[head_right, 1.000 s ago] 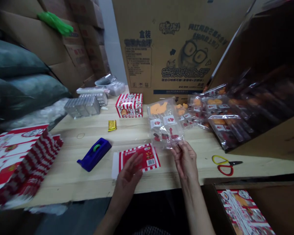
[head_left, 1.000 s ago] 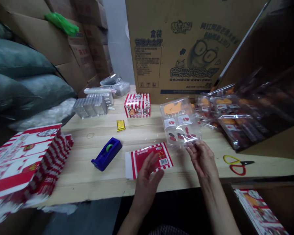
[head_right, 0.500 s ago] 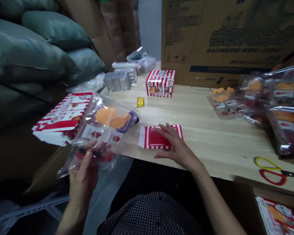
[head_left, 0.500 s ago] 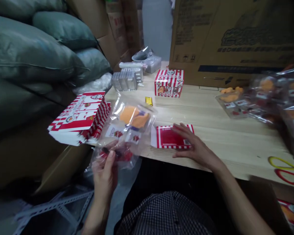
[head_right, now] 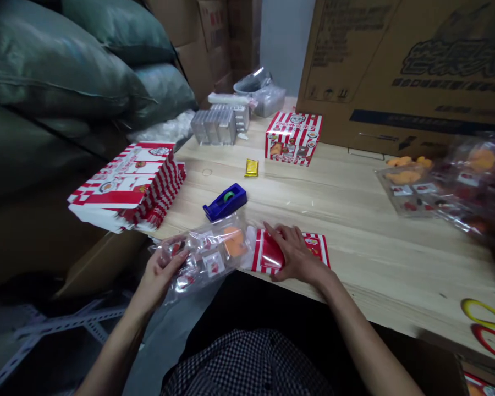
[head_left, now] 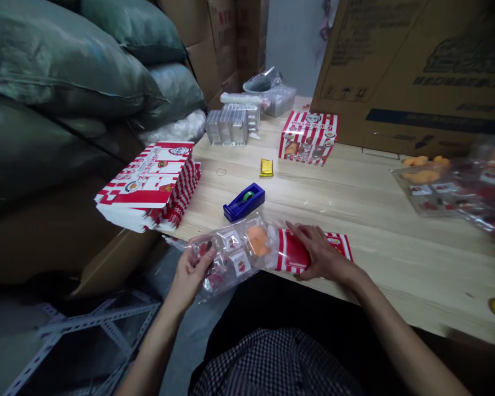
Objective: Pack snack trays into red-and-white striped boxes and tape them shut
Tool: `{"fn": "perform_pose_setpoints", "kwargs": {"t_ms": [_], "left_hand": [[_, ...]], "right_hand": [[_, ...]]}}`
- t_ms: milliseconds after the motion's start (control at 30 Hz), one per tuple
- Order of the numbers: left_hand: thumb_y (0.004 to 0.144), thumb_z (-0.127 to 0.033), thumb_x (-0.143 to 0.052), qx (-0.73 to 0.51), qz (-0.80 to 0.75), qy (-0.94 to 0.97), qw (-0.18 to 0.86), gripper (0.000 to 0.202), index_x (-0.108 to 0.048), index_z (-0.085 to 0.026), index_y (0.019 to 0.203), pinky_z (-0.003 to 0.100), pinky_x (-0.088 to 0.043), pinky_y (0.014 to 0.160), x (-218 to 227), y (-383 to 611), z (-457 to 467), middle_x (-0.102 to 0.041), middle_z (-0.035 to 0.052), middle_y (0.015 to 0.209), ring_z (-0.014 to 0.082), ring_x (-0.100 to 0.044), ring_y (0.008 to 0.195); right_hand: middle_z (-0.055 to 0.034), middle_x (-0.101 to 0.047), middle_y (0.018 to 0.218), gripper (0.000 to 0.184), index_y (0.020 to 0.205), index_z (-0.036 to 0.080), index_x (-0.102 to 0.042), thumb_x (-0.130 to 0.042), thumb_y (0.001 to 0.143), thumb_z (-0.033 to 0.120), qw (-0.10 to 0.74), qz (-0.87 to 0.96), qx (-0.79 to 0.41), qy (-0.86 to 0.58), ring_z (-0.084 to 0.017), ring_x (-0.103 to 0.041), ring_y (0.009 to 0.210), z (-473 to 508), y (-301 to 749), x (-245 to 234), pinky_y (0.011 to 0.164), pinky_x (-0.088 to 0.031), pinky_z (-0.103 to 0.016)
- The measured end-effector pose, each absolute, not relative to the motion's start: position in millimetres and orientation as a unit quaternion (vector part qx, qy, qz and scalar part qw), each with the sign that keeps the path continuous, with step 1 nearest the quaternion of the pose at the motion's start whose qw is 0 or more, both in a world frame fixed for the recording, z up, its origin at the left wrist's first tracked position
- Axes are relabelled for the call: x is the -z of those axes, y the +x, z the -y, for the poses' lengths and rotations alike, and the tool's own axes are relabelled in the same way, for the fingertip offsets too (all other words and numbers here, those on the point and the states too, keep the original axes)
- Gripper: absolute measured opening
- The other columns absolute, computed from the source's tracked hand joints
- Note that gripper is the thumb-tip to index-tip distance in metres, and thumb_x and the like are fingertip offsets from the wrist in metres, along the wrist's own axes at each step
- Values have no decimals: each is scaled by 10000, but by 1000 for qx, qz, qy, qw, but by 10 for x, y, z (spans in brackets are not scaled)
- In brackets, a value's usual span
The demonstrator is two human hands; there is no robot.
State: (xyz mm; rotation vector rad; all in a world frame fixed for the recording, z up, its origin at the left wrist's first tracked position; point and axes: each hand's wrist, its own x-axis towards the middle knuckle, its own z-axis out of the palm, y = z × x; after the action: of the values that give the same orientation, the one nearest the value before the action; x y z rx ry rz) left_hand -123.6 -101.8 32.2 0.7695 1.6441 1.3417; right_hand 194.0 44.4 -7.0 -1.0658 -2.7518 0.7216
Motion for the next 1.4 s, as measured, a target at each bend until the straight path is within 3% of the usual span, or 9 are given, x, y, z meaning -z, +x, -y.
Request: {"fn": "perform_pose_setpoints", "kwargs": {"t_ms": [167,367,467,600,700,867,1167,1300,1400], "left_hand": [[786,-411,-793,-437,-610,309,584,641,-546,-195,1336,294,-579,641,-383,-1464,928,-773,77,903,225,-737,751],[752,-336,-823,-380,-581,333,638,641,-595,-182,1331,316,-586,755,-343,-1629,701,-780,79,908,225,-742,836],[742,-293,-831,-359,-549,353,667,577,-652,-185,1280,324,-580,829,-340,-1676,594,-782,90,974,218,-742,890],[783,-353,-799,-285,-522,384,707,383,-742,-147,1101,288,-578,670,-341,-1741,478,-786,119,846,202,-732,705],[775,-375,-803,-257,-516,394,716,330,-759,-135,996,264,-554,580,-331,-1803,416,-785,136,823,196,-717,638],[737,-365,-824,-254,-529,388,711,314,-768,-137,947,260,-546,558,-298,-1878,380,-777,128,775,199,-712,617],[673,-251,-859,-301,-564,292,712,387,-766,-134,1030,269,-549,533,-302,-1885,306,-773,103,781,190,-696,577],[633,-217,-864,-305,-570,313,696,326,-767,-106,924,299,-555,580,-235,-1817,130,-766,104,770,188,-684,574],[640,-249,-852,-332,-583,326,667,265,-748,-103,835,258,-503,523,-139,-1732,11,-726,73,683,149,-630,512]], "right_hand": [[-129,-383,1494,1385,1626,349,-36,-916,556,360,55,911,-251,-322,-384,-348,1392,-279,1992,106,1178,-260,-594],[-123,-387,1482,1381,1622,372,-41,-913,551,352,68,914,-240,-320,-400,-361,1365,-227,1984,129,1149,-304,-607],[-136,-372,1486,1369,1623,354,-58,-914,555,337,71,916,-229,-321,-393,-360,1369,-209,1982,122,1162,-290,-601],[-147,-375,1480,1357,1622,341,-87,-915,546,338,72,916,-222,-325,-404,-358,1376,-184,1970,97,1162,-290,-610],[-154,-371,1487,1357,1620,337,-103,-916,534,350,75,917,-219,-325,-420,-344,1388,-170,1957,89,1158,-293,-617],[-155,-385,1476,1339,1622,358,-48,-885,578,316,80,909,-213,-350,-419,-360,1385,-189,1956,120,1149,-295,-626],[-151,-379,1497,1276,1623,332,-97,-859,599,315,66,915,-222,-330,-396,-347,1400,-285,2045,179,1176,-255,-605],[-157,-355,1519,1296,1624,312,-112,-881,582,346,46,917,-244,-313,-389,-316,1433,-321,2073,155,1196,-216,-594],[-144,-359,1525,1302,1625,331,-105,-890,586,358,46,914,-268,-301,-378,-316,1436,-334,2091,116,1188,-251,-572]]}}
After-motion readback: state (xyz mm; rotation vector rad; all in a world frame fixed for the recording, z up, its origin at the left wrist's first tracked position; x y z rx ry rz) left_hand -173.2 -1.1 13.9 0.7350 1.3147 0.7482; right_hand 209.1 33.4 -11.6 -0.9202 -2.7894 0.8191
